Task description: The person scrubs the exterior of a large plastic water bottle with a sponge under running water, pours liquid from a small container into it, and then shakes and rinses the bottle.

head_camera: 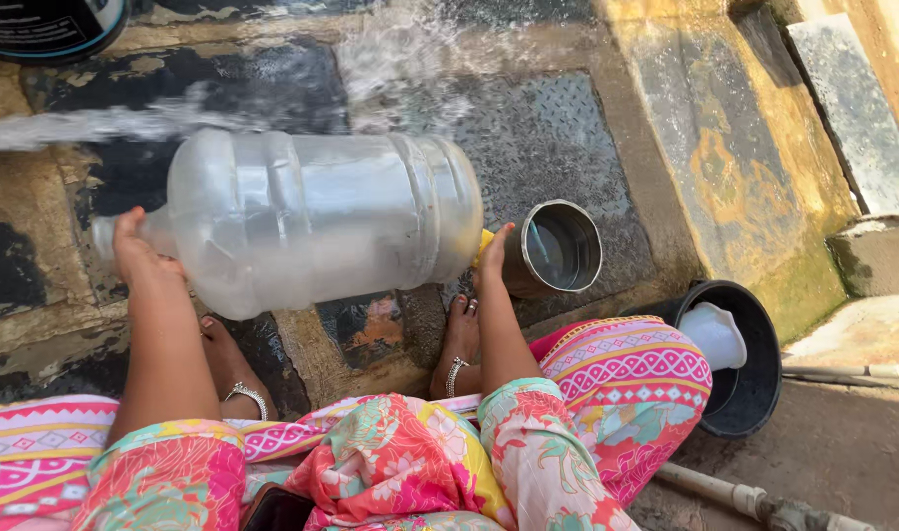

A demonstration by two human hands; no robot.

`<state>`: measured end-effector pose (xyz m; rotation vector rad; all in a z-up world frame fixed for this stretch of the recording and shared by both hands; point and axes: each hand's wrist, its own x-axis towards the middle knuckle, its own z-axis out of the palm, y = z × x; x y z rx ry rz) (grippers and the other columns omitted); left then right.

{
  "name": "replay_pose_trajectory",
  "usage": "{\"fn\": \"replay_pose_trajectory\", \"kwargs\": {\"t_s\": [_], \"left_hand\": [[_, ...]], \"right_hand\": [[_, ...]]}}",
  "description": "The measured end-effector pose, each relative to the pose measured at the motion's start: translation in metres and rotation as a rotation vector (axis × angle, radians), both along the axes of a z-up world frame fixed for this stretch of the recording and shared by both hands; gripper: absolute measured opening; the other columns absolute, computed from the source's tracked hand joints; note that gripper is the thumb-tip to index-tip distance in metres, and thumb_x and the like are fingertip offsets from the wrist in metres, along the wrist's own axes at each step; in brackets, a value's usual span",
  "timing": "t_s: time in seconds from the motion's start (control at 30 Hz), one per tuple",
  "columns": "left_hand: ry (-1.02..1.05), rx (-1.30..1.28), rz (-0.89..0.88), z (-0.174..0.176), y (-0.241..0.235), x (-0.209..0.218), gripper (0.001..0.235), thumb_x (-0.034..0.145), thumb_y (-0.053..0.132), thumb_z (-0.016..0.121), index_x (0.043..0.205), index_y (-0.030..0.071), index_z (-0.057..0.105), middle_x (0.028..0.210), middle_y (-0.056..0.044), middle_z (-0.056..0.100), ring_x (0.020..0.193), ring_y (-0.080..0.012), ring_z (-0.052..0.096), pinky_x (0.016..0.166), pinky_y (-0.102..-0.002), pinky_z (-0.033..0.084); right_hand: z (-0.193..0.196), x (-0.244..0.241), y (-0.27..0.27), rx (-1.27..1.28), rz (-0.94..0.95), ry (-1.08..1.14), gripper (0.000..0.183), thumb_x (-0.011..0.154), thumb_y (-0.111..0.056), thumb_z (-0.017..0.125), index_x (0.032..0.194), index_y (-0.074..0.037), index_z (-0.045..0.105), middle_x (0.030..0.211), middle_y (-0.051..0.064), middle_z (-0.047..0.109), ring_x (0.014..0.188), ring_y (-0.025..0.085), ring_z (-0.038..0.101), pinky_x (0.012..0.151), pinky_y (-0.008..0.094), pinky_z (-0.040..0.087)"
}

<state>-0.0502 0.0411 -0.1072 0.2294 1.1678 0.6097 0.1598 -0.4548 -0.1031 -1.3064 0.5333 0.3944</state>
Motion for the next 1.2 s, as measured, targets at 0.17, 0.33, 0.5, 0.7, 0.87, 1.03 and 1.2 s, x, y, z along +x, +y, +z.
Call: {"fn": "replay_pose_trajectory", "kwargs": {"t_s": [0.17,0.33,0.5,0.7,0.87,1.03,1.2], "left_hand": [[-0.311,0.553,-0.044,0.05,0.033,0.055,0.043,0.076,0.018,0.09,0.113,0.004,0.071,0.121,-0.015,0.067,0.113,-0.0347,0.069,0.101,-0.057,0.059],[-0.365,0.941,-0.37,0.125,-0.014,0.066,0.042,0.081,0.015,0.089,0.116,0.004,0.068,0.12,-0.013,0.067,0.112,-0.0299,0.068,0.1,-0.051,0.058],[-0.371,1.225,-0.574,0.215,-0.079,0.055,0.042,0.085,0.013,0.087,0.12,0.004,0.065,0.12,-0.011,0.067,0.111,-0.0251,0.068,0.1,-0.045,0.058],[-0.307,1.489,-0.711,0.286,-0.128,0.044,0.041,0.091,0.01,0.085,0.124,0.004,0.062,0.119,-0.009,0.066,0.109,-0.0193,0.067,0.1,-0.038,0.057],[-0.224,1.67,-0.786,0.303,-0.159,0.044,0.039,0.093,0.006,0.086,0.123,0.003,0.061,0.115,-0.009,0.067,0.107,-0.0168,0.068,0.098,-0.034,0.057],[-0.2,1.791,-0.847,0.304,-0.184,0.061,0.036,0.098,0.008,0.087,0.119,0.003,0.058,0.117,-0.01,0.069,0.112,-0.0167,0.069,0.102,-0.034,0.058],[-0.299,1.705,-0.782,0.303,-0.204,0.067,0.05,0.093,0.014,0.088,0.129,0.006,0.054,0.123,-0.006,0.066,0.118,-0.0148,0.066,0.105,-0.032,0.056]], "right_hand": [[-0.001,0.003,-0.009,-0.215,0.034,0.044,0.116,0.084,-0.092,0.025,0.154,-0.001,0.04,0.159,0.02,0.042,0.148,0.034,0.036,0.12,0.05,0.029],[0.107,0.098,-0.047,-0.559,0.231,-0.072,0.1,0.081,-0.076,0.053,0.152,-0.008,0.038,0.15,0.026,0.052,0.136,0.047,0.054,0.104,0.07,0.044],[0.255,0.147,-0.226,-1.021,0.48,-0.016,0.091,0.089,-0.075,0.05,0.155,-0.014,0.039,0.163,0.013,0.036,0.149,0.036,0.036,0.106,0.066,0.043],[0.229,0.058,-0.409,-1.611,0.381,0.3,0.094,0.076,-0.069,0.073,0.141,-0.002,0.063,0.144,0.028,0.061,0.13,0.043,0.06,0.109,0.053,0.049],[0.142,-0.025,-0.462,-1.721,0.196,0.182,0.111,0.067,-0.074,0.076,0.156,-0.016,0.042,0.155,0.021,0.045,0.15,0.036,0.031,0.122,0.06,0.02],[0.125,-0.014,-0.467,-1.781,0.41,0.037,0.061,0.084,-0.062,0.074,0.125,-0.017,0.073,0.134,0.021,0.067,0.128,0.043,0.057,0.108,0.059,0.046],[0.101,-0.01,-0.436,-2.046,0.723,0.021,0.028,0.09,-0.025,0.06,0.111,-0.021,0.078,0.122,0.007,0.072,0.126,0.029,0.059,0.104,0.076,0.034]]}}
